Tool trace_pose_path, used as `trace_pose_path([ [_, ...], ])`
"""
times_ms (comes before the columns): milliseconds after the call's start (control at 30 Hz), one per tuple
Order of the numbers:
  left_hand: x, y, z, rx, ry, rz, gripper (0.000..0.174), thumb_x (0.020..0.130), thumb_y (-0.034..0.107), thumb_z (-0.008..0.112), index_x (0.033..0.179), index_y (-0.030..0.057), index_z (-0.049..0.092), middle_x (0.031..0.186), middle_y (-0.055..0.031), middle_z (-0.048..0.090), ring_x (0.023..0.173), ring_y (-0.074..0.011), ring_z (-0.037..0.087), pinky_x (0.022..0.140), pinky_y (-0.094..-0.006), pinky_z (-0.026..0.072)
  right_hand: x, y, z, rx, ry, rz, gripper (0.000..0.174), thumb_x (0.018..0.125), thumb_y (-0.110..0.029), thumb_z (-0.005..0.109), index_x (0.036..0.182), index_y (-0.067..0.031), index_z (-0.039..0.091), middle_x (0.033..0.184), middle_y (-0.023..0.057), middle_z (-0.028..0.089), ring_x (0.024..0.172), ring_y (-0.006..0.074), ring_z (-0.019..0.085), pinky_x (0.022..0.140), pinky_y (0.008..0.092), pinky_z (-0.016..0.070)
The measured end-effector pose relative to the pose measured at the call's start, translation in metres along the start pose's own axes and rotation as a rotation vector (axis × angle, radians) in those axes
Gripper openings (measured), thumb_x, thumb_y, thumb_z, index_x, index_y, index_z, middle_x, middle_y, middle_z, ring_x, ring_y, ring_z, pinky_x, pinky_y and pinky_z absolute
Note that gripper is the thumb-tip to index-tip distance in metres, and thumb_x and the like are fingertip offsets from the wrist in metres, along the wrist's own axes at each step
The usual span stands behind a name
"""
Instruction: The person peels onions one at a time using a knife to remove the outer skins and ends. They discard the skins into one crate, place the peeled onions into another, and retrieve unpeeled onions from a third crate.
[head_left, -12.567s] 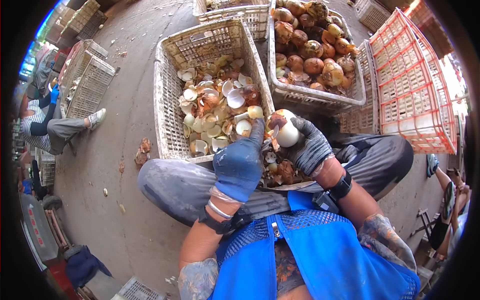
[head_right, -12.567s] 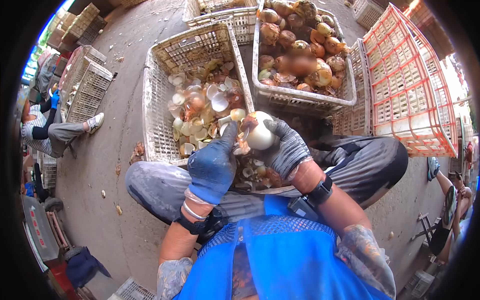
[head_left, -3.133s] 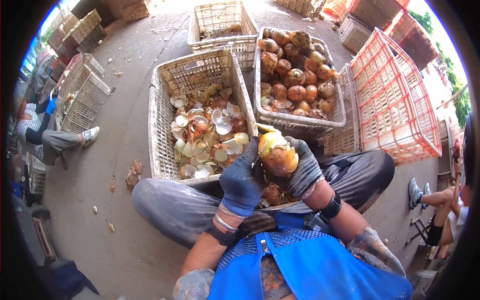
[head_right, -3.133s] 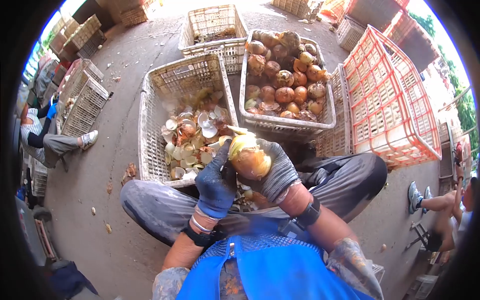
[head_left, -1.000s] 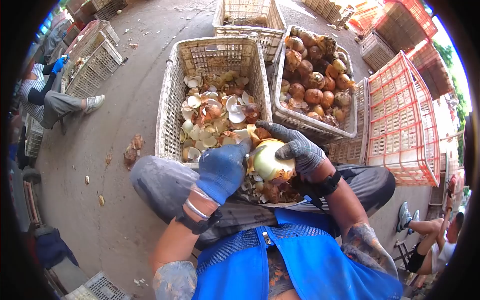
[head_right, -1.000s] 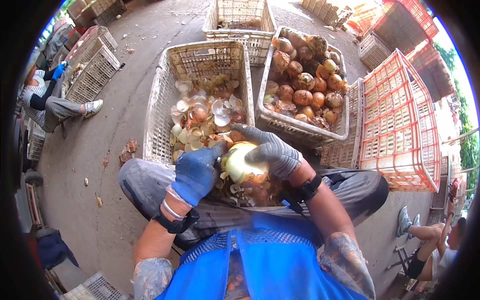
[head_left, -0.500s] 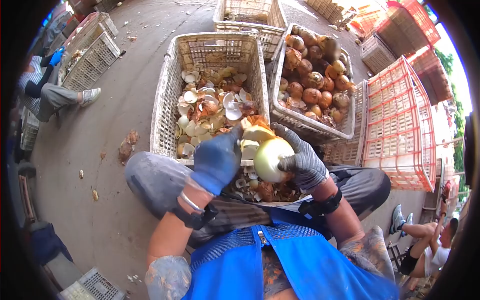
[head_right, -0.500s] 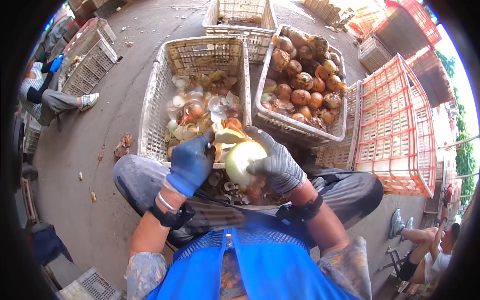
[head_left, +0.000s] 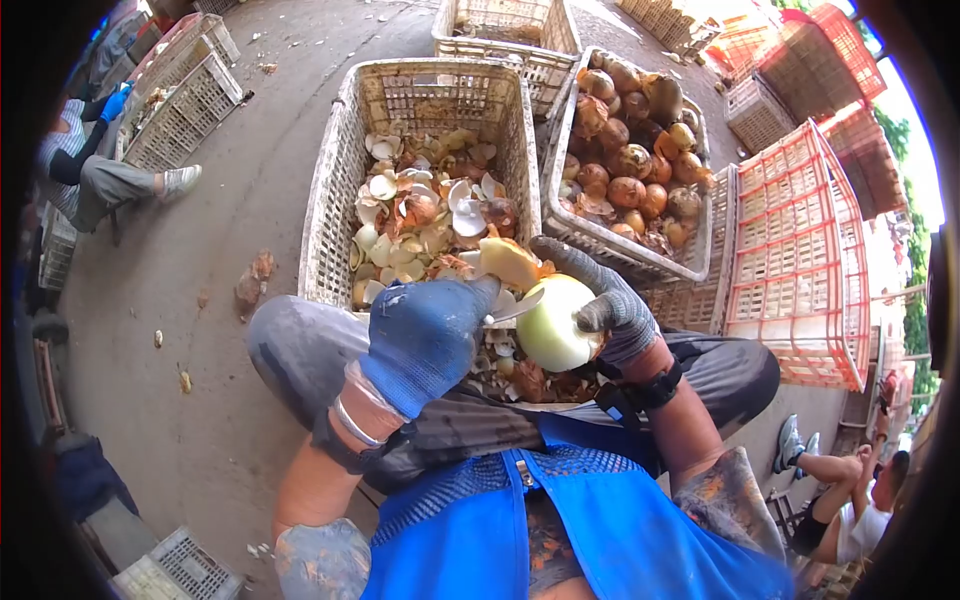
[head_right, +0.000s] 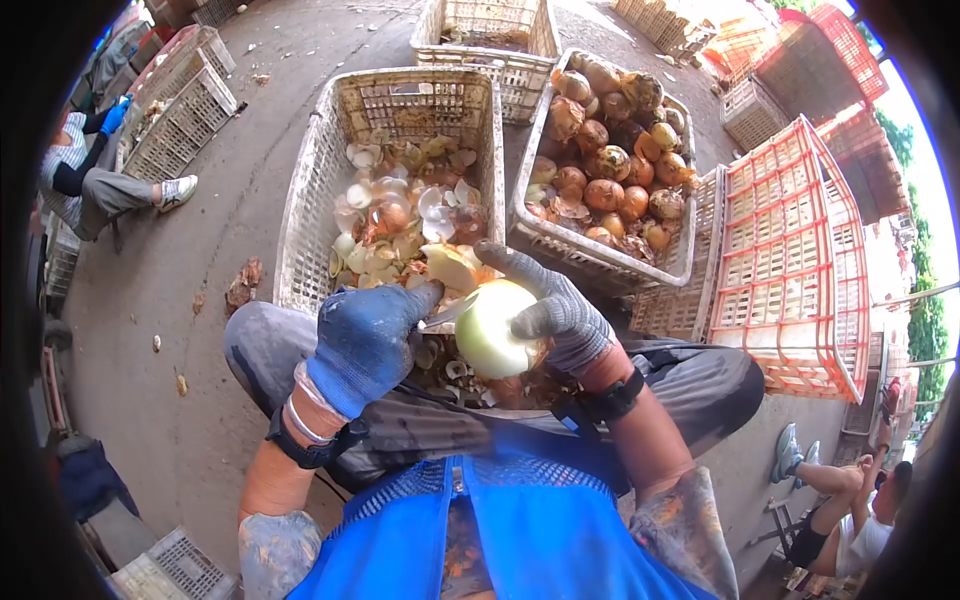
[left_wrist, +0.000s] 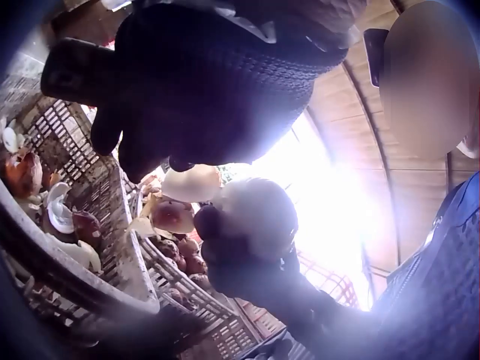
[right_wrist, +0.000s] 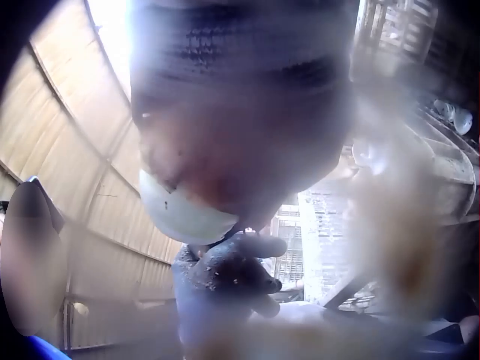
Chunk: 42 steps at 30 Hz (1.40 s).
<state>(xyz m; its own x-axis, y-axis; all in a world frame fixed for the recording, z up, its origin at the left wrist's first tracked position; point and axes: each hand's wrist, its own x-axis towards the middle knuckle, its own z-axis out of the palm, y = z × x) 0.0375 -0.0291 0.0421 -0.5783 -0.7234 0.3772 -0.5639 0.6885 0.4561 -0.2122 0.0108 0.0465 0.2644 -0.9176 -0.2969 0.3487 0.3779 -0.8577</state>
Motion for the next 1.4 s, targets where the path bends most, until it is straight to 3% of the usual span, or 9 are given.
trace_pose_path([
  [267, 0.004, -0.012, 0.019, -0.120, -0.092, 0.106, 0.025, 0.078, 0.001, 0.066, 0.098, 0.0115, 0.076, 0.078, -0.0130, 0.070, 0.072, -0.0346, 0.069, 0.063, -0.0432, 0.0553, 0.022, -0.015, -0.004, -0.518, -0.258, -0.012, 0.099, 0.069, -0.018, 0.080, 0.157, 0.0013, 0.040, 0.144, 0.0129, 0.058, 0.127, 0.0192, 0.056, 0.111, 0.0305, 0.0397],
  [400, -0.004, 0.002, 0.040, -0.180, 0.156, -0.053, 0.023, 0.079, 0.003, 0.070, 0.101, 0.0093, 0.077, 0.080, -0.0161, 0.071, 0.072, -0.0365, 0.070, 0.064, -0.0446, 0.0553, -0.001, -0.016, 0.020, 0.183, 0.092, -0.163, 0.093, 0.076, -0.029, 0.085, 0.153, -0.0020, 0.040, 0.134, 0.0170, 0.062, 0.122, 0.0309, 0.064, 0.103, 0.0438, 0.0553],
  [500, -0.005, 0.019, 0.044, -0.111, 0.216, -0.248, 0.026, 0.078, 0.003, 0.070, 0.102, 0.0080, 0.077, 0.080, -0.0174, 0.071, 0.071, -0.0378, 0.069, 0.066, -0.0463, 0.0558, -0.013, 0.017, 0.022, 0.417, 0.077, -0.055, 0.086, 0.078, -0.037, 0.086, 0.147, -0.0051, 0.045, 0.134, 0.0150, 0.061, 0.120, 0.0329, 0.065, 0.095, 0.0513, 0.0602],
  [667, -0.006, 0.006, 0.042, -0.009, 0.083, -0.193, 0.024, 0.079, 0.005, 0.070, 0.102, 0.0082, 0.077, 0.082, -0.0178, 0.072, 0.073, -0.0375, 0.070, 0.067, -0.0450, 0.0565, -0.013, 0.030, 0.013, 0.259, 0.270, -0.123, 0.087, 0.074, -0.022, 0.087, 0.148, -0.0029, 0.044, 0.129, 0.0126, 0.062, 0.118, 0.0298, 0.065, 0.094, 0.0503, 0.0602],
  [800, 0.011, -0.027, 0.044, -0.097, 0.108, -0.289, 0.020, 0.082, 0.007, 0.069, 0.101, 0.0076, 0.076, 0.086, -0.0186, 0.073, 0.077, -0.0371, 0.072, 0.069, -0.0451, 0.0574, -0.014, 0.022, 0.000, -0.410, 0.216, -0.081, 0.102, 0.067, -0.023, 0.089, 0.154, -0.0006, 0.041, 0.133, 0.0136, 0.061, 0.117, 0.0260, 0.063, 0.101, 0.0384, 0.0543],
  [900, 0.031, -0.047, 0.029, 0.205, -0.289, -0.395, 0.027, 0.083, 0.006, 0.070, 0.109, 0.0092, 0.077, 0.088, -0.0174, 0.074, 0.079, -0.0367, 0.073, 0.068, -0.0442, 0.0585, -0.011, 0.027, 0.009, 0.113, 0.131, -0.002, 0.094, 0.069, -0.025, 0.087, 0.149, 0.0000, 0.044, 0.131, 0.0150, 0.062, 0.118, 0.0274, 0.064, 0.101, 0.0422, 0.0561],
  [1033, 0.006, -0.018, 0.010, 0.041, 0.132, -0.123, 0.041, 0.080, 0.000, 0.066, 0.119, 0.0095, 0.075, 0.086, -0.0158, 0.074, 0.074, -0.0343, 0.072, 0.067, -0.0439, 0.0576, -0.004, 0.016, 0.004, 0.319, 0.068, 0.003, 0.083, 0.073, -0.028, 0.084, 0.142, 0.0017, 0.050, 0.129, 0.0171, 0.065, 0.116, 0.0306, 0.067, 0.096, 0.0440, 0.0599],
  [1333, 0.000, -0.003, 0.000, 0.153, 0.050, 0.105, 0.052, 0.080, 0.006, 0.067, 0.131, 0.0121, 0.072, 0.076, -0.0083, 0.069, 0.064, -0.0259, 0.067, 0.057, -0.0393, 0.0515, -0.005, 0.012, 0.009, 0.411, -0.021, 0.095, 0.077, 0.076, -0.025, 0.079, 0.141, 0.0039, 0.051, 0.126, 0.0162, 0.066, 0.114, 0.0288, 0.068, 0.100, 0.0404, 0.0571],
  [1400, 0.001, -0.005, 0.001, 0.113, 0.048, 0.121, 0.052, 0.081, 0.007, 0.067, 0.133, 0.0129, 0.071, 0.073, -0.0074, 0.067, 0.062, -0.0253, 0.066, 0.056, -0.0390, 0.0507, -0.007, 0.005, 0.012, -0.043, 0.014, 0.035, 0.078, 0.073, -0.025, 0.077, 0.143, 0.0021, 0.053, 0.124, 0.0123, 0.067, 0.113, 0.0223, 0.066, 0.101, 0.0362, 0.0541],
])
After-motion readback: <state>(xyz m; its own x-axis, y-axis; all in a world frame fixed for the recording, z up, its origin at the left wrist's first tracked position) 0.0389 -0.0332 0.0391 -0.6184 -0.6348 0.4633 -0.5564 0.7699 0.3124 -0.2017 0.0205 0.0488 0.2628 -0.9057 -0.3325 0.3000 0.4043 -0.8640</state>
